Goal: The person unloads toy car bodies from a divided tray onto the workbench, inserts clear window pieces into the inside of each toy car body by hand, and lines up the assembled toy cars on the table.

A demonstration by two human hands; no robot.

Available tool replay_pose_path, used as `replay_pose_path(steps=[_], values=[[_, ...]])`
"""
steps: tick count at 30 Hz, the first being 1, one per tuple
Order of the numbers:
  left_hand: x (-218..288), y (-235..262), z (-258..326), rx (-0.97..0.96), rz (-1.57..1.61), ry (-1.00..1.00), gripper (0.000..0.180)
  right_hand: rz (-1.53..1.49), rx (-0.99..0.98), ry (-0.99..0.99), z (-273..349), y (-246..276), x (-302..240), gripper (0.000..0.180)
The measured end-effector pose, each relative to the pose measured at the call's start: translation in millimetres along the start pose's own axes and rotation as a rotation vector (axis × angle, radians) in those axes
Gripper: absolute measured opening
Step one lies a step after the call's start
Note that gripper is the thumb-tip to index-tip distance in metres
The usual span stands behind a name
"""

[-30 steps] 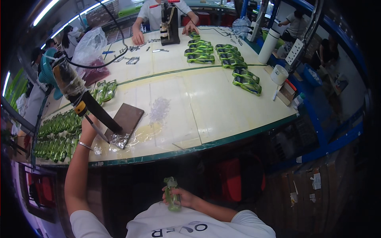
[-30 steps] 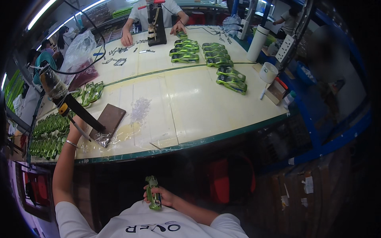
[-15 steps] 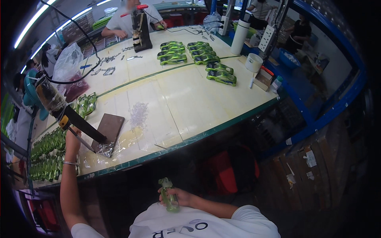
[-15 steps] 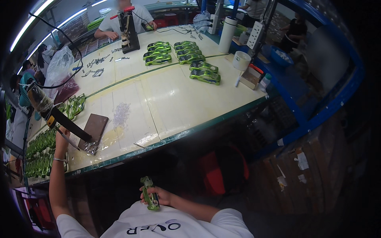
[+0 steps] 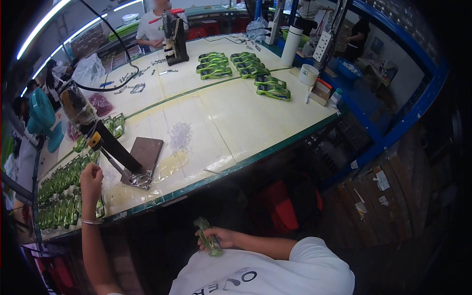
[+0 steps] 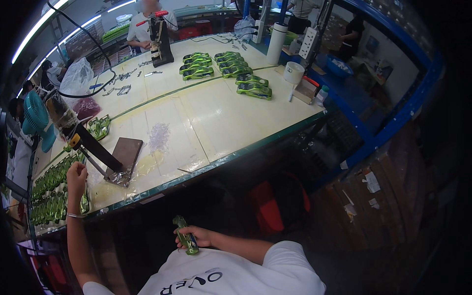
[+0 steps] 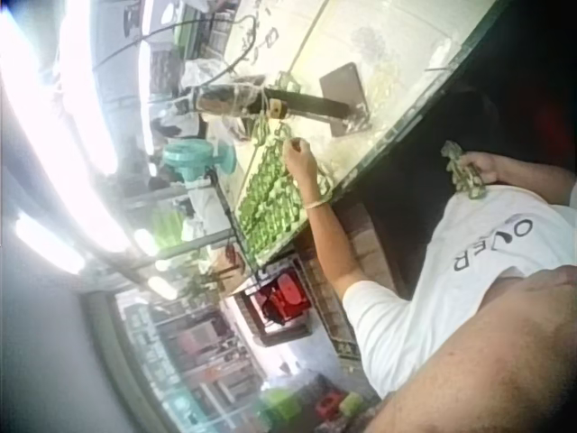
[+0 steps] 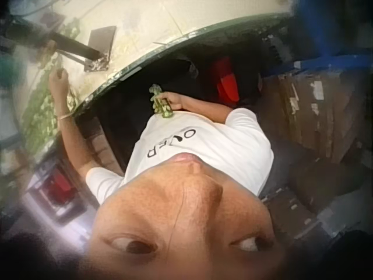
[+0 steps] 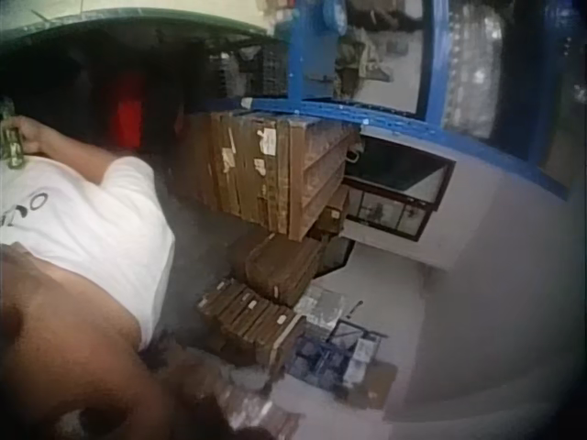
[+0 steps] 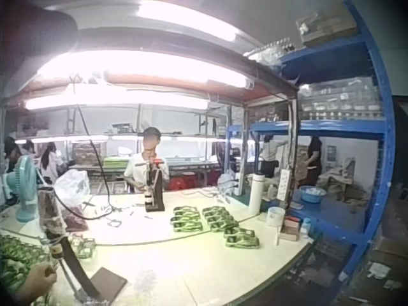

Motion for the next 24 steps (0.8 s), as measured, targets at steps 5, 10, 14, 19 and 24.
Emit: replay_pose_path(steps=[5,10,14,19,24], values=[[3.3,13.1,67.0,0.055,0.532,0.048,0.015,0.104,0.077,0.002,9.8,-5.2,-3.0,0.040],[47.9,-12.6,130.7,0.039,0.953,0.101,0.024,0.484,0.254,0.048,35.6,-39.1,-44.5,0.066],[110.4,-47.8,169.0,-0.223,1.095,-0.085,0.021,1.354,0.433,0.180,53.7,-96.8,-89.5,0.085],[153.8,-78.3,164.8,-0.251,0.823,-0.318,0.027,1.701,0.478,0.302,34.5,-157.4,-109.2,0.074],[163.2,-85.8,166.0,-0.145,0.602,-0.351,0.029,1.948,0.507,0.479,29.6,-177.9,-106.0,0.073]])
Point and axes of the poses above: each hand's wrist, its own z-axis away from the middle knuckle, its own y-axis out of the back of the hand, x = y × z, the point moved 8 cm from there along -z, towards the middle knuckle, and after that the axes turned 11 degrees about -x, right-handed, at the moved point
